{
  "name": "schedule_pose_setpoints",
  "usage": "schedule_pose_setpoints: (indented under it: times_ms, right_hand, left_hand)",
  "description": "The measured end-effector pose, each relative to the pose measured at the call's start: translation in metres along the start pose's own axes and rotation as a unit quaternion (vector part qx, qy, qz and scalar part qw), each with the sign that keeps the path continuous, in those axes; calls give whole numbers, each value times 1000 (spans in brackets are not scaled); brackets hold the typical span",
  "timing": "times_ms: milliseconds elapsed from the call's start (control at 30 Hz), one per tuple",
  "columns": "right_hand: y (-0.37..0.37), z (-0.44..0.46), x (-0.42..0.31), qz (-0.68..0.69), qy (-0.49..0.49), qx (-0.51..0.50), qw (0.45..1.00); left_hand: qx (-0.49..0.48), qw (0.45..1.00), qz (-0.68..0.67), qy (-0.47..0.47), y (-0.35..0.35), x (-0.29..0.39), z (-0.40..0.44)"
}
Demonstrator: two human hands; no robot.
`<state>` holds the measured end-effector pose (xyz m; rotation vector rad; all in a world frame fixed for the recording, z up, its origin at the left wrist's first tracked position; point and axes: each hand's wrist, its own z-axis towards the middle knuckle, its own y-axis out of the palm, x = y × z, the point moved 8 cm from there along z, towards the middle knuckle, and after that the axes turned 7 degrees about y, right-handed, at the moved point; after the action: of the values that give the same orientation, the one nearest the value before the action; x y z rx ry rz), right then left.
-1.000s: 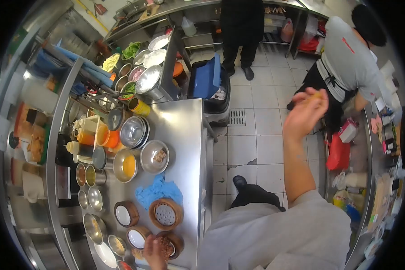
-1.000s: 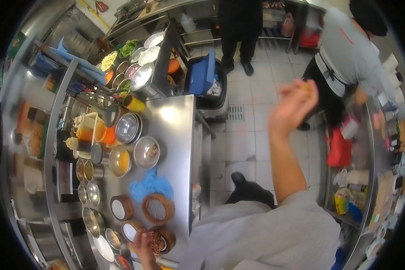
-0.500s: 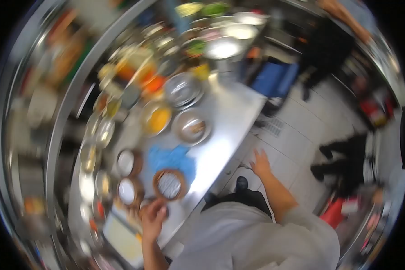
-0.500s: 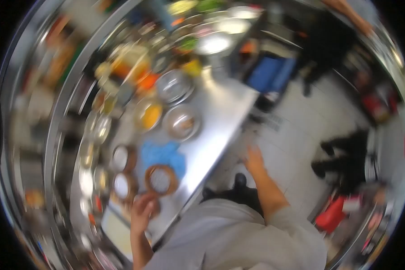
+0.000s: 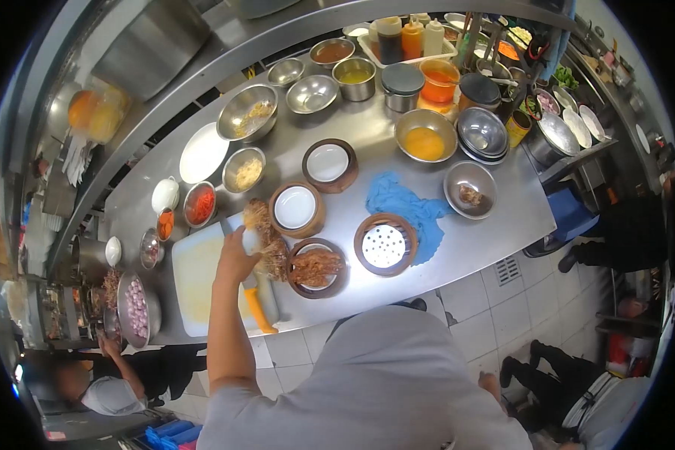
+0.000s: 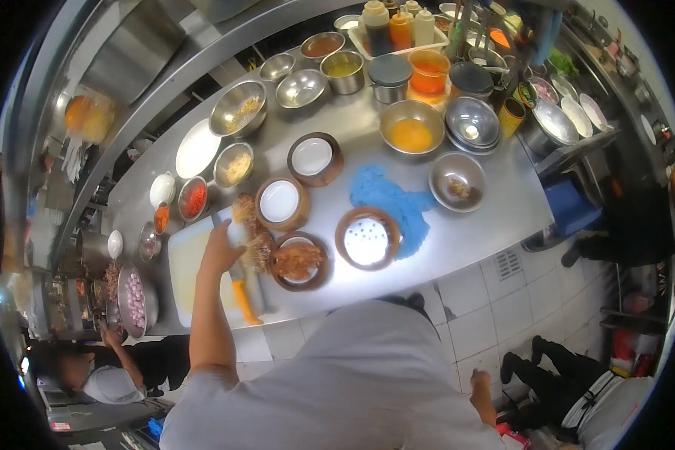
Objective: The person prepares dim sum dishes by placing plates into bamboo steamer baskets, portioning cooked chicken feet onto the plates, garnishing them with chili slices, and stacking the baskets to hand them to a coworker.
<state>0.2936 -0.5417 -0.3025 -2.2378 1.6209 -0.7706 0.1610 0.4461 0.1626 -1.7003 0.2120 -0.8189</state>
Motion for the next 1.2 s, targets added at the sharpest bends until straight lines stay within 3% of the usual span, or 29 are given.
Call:
schedule_pose_setpoints:
  times_ms: [33, 67, 100, 133, 200, 267, 333, 433, 500, 600, 667, 700, 733, 767, 800, 867, 1000, 1033, 1067, 1100, 1133, 1200]
  right_hand:
    - [-13, 12, -3, 186, 54, 6, 981]
    - [-28, 28, -10, 364, 106, 13, 925]
    - [-126, -63, -60, 556, 132, -6, 821]
    - [-135, -42, -77, 603, 93, 24, 792]
    - [-167, -12, -119, 539, -81, 167, 822]
    - [-241, -82, -180, 407, -130, 216, 878]
    - [-272, -124, -221, 389, -145, 193, 889]
    - [-258, -143, -235, 391, -145, 160, 895]
    - [-221, -142, -228, 410, -119, 150, 892]
    - [-149, -153, -197, 335, -57, 86, 936]
    - [-26, -101, -143, 343, -17, 29, 939]
    - [46, -66, -112, 375, 10, -1, 927]
    - [56, -86, -105, 329, 25, -12, 944]
    - [55, -104, -105, 302, 35, -21, 952]
    - [57, -118, -105, 288, 41, -30, 956]
    - [55, -127, -109, 275, 37, -26, 960]
    - [5, -123, -140, 259, -28, 40, 965]
    - [-42, -136, -157, 257, -44, 32, 965]
    - [-115, -168, -186, 256, -60, 25, 965]
    - [-153, -172, -205, 266, -86, 65, 958]
    - [-188, -178, -220, 275, -112, 107, 949]
    - [-267, -211, -248, 291, -135, 150, 935]
  left_hand:
    - [-54, 996, 49, 50, 8, 13, 8]
    - [-109, 984, 96, 101, 16, 22, 17]
    - [-112, 984, 92, 102, 19, 16, 34]
    - [-128, 980, 93, 124, 28, 11, 54]
    - [-147, 974, 89, 149, 44, 5, 88]
    - [-208, 959, 126, 143, 64, -4, 111]
    - [-224, 954, 147, 136, 66, 7, 118]
    - [-229, 947, 161, 158, 81, 9, 128]
    - [-221, 944, 154, 192, 86, 12, 137]
    - [-242, 926, 145, 250, 86, 12, 153]
    - [-265, 939, 8, 219, 74, -4, 168]
    - [-265, 938, 7, 222, 68, -11, 173]
    - [-309, 927, -163, 134, 67, -28, 174]
    - [-342, 880, -326, 41, 71, -37, 170]
    - [-345, 880, -324, 43, 63, -34, 162]
    - [-247, 835, -490, -50, 32, -30, 152]
    - [-204, 790, -578, 6, 37, -12, 148]
    - [-47, 818, -574, 5, 24, 10, 132]
    - [111, 825, -554, 3, 11, 24, 112]
    - [173, 838, -515, 56, 24, 30, 104]
    - [172, 836, -518, 56, 40, 28, 97]
    - [113, 958, -199, 171, 59, 51, 82]
